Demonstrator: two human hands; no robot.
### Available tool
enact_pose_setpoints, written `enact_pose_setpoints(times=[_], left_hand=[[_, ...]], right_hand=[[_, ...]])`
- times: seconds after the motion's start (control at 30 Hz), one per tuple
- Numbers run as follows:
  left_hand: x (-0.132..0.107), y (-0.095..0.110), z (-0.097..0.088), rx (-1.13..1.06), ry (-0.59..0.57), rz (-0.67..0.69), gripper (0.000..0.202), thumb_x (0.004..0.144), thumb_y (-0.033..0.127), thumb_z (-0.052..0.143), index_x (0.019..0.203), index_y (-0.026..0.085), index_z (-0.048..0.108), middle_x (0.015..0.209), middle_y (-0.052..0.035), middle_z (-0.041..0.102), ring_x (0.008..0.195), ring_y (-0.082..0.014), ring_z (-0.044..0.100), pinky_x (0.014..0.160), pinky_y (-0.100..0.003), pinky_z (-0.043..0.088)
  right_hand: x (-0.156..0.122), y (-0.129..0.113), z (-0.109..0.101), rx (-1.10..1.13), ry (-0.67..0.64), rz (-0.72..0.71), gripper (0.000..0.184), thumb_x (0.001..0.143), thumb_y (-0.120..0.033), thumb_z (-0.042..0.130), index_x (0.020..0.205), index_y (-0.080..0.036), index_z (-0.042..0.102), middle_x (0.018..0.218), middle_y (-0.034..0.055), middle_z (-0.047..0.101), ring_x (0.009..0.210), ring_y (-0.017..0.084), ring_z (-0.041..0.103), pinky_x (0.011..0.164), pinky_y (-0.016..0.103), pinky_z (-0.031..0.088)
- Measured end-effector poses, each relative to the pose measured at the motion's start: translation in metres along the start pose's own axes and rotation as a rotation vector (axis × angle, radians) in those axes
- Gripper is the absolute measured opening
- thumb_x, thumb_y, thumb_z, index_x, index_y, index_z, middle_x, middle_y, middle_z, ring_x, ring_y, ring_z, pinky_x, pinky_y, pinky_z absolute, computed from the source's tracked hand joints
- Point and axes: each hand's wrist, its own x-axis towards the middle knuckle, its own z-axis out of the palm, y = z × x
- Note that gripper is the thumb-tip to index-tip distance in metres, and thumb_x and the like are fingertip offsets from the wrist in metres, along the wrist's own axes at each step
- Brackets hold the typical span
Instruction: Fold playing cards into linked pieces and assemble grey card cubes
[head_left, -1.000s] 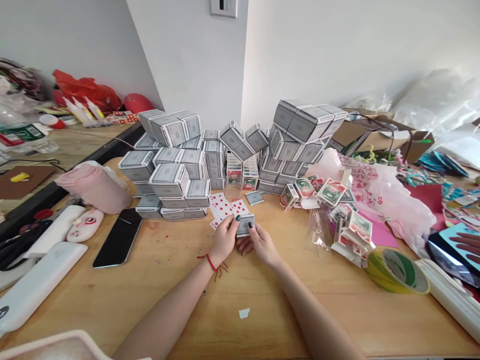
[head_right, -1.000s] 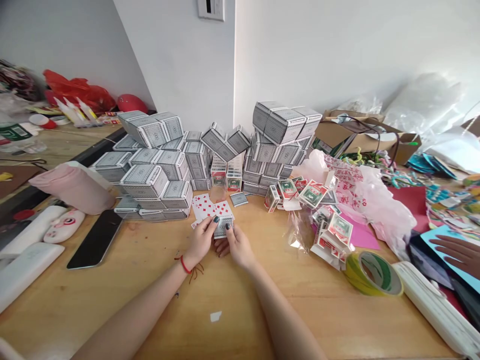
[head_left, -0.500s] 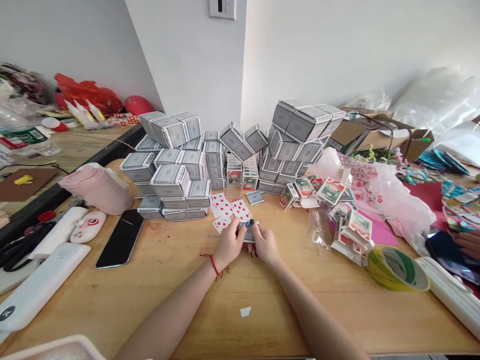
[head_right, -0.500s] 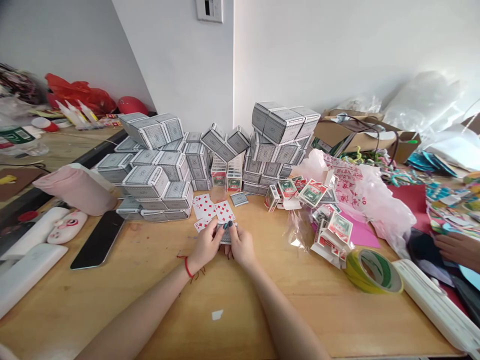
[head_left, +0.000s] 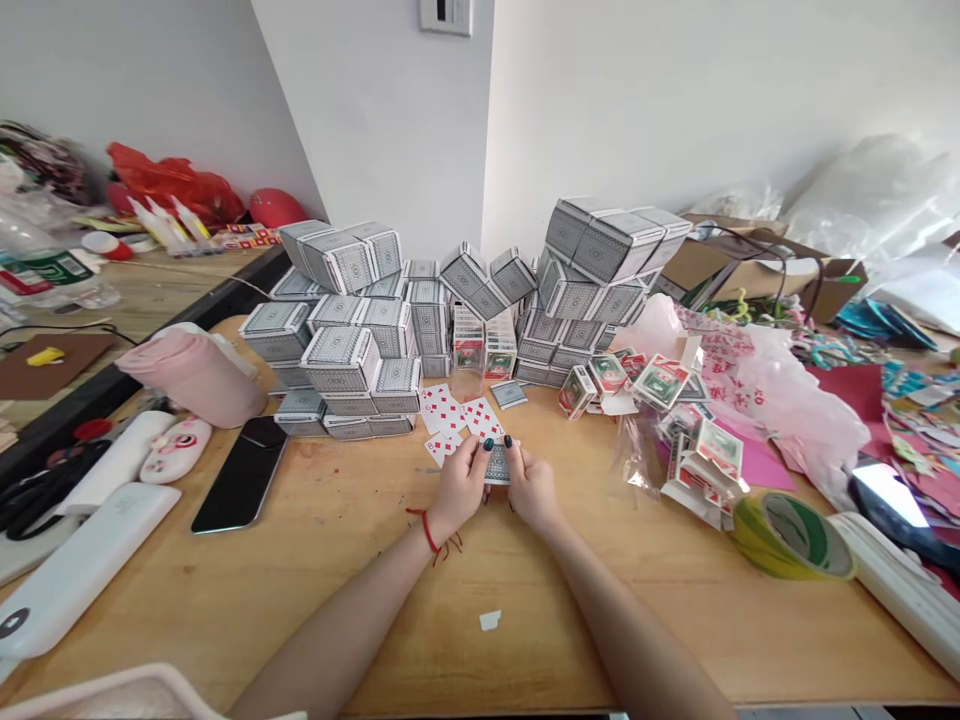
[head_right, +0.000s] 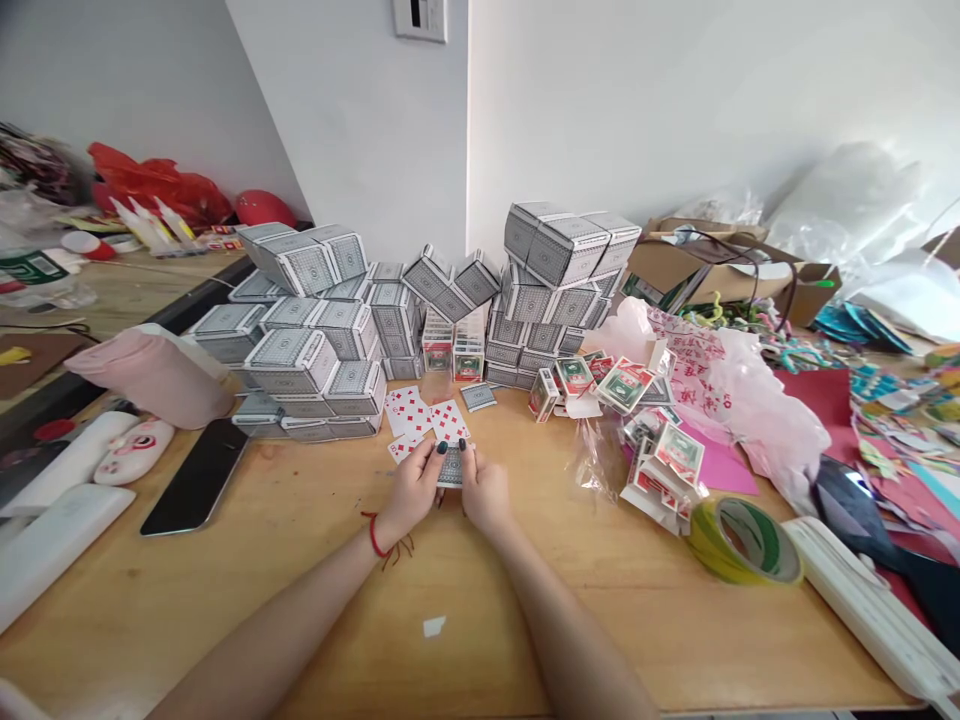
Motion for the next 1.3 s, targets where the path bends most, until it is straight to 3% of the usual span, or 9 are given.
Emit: enact_pose_setpoints(times=[0.17, 0.3, 0.47, 0.63, 1.0, 1.2, 1.3], left_hand=[[0.001, -0.001, 0.008, -0.012, 0.061, 0.011, 0.026, 0.087, 0.038, 0.038, 0.07, 0.018, 0.044, 0.067, 0.0009, 0.048, 0.063, -0.012, 0.045, 0.058, -0.023, 0.038], [-0.005, 0.002, 0.013, 0.052, 0.174, 0.003, 0.026, 0.086, 0.038, 0.039, 0.068, 0.02, 0.039, 0.06, 0.0038, 0.043, 0.054, -0.0106, 0.041, 0.052, -0.022, 0.034], [-0.009, 0.012, 0.01, 0.101, 0.186, 0.044, 0.029, 0.085, 0.039, 0.041, 0.065, 0.021, 0.035, 0.051, 0.0061, 0.037, 0.045, -0.009, 0.036, 0.045, -0.021, 0.028], [-0.01, 0.015, 0.008, 0.076, 0.199, 0.07, 0.031, 0.086, 0.039, 0.04, 0.063, 0.021, 0.032, 0.051, 0.0062, 0.035, 0.044, -0.0081, 0.034, 0.043, -0.02, 0.027], [-0.012, 0.015, 0.005, 0.257, 0.229, 0.184, 0.031, 0.087, 0.036, 0.036, 0.061, 0.02, 0.038, 0.051, 0.0038, 0.037, 0.046, -0.0091, 0.035, 0.048, -0.022, 0.029], [-0.006, 0.011, 0.007, 0.257, 0.254, 0.138, 0.032, 0.086, 0.036, 0.037, 0.059, 0.02, 0.037, 0.05, 0.0041, 0.035, 0.045, -0.0094, 0.035, 0.047, -0.022, 0.027], [-0.003, 0.01, 0.004, 0.143, 0.214, 0.097, 0.033, 0.086, 0.04, 0.039, 0.06, 0.02, 0.037, 0.053, 0.004, 0.038, 0.047, -0.0092, 0.036, 0.047, -0.021, 0.029]], right_hand=[[0.002, 0.003, -0.002, -0.257, 0.128, -0.172, 0.055, 0.086, -0.054, 0.029, 0.042, -0.021, 0.035, 0.037, 0.0014, 0.043, 0.034, 0.009, 0.034, 0.042, 0.025, 0.019], [-0.002, 0.001, 0.003, -0.073, 0.107, -0.105, 0.056, 0.083, -0.058, 0.034, 0.041, -0.021, 0.033, 0.035, -0.001, 0.037, 0.034, 0.008, 0.028, 0.04, 0.025, 0.017], [-0.006, -0.005, 0.007, 0.252, -0.056, 0.11, 0.057, 0.081, -0.064, 0.032, 0.044, -0.021, 0.037, 0.036, -0.0018, 0.039, 0.033, 0.009, 0.033, 0.035, 0.022, 0.02], [-0.008, -0.014, 0.008, 0.452, -0.115, 0.172, 0.059, 0.078, -0.067, 0.036, 0.043, -0.02, 0.039, 0.033, -0.0026, 0.038, 0.029, 0.008, 0.032, 0.031, 0.022, 0.02], [-0.011, -0.015, 0.013, 0.491, -0.116, 0.204, 0.062, 0.078, -0.069, 0.035, 0.041, -0.019, 0.039, 0.028, -0.003, 0.036, 0.025, 0.007, 0.031, 0.028, 0.021, 0.02], [-0.008, -0.015, 0.013, 0.461, -0.13, 0.176, 0.062, 0.078, -0.07, 0.033, 0.042, -0.02, 0.039, 0.029, -0.0029, 0.038, 0.027, 0.008, 0.031, 0.03, 0.022, 0.022], [-0.007, -0.014, 0.011, 0.453, -0.156, 0.144, 0.063, 0.079, -0.069, 0.032, 0.04, -0.02, 0.039, 0.03, -0.0022, 0.039, 0.028, 0.008, 0.032, 0.031, 0.022, 0.025]])
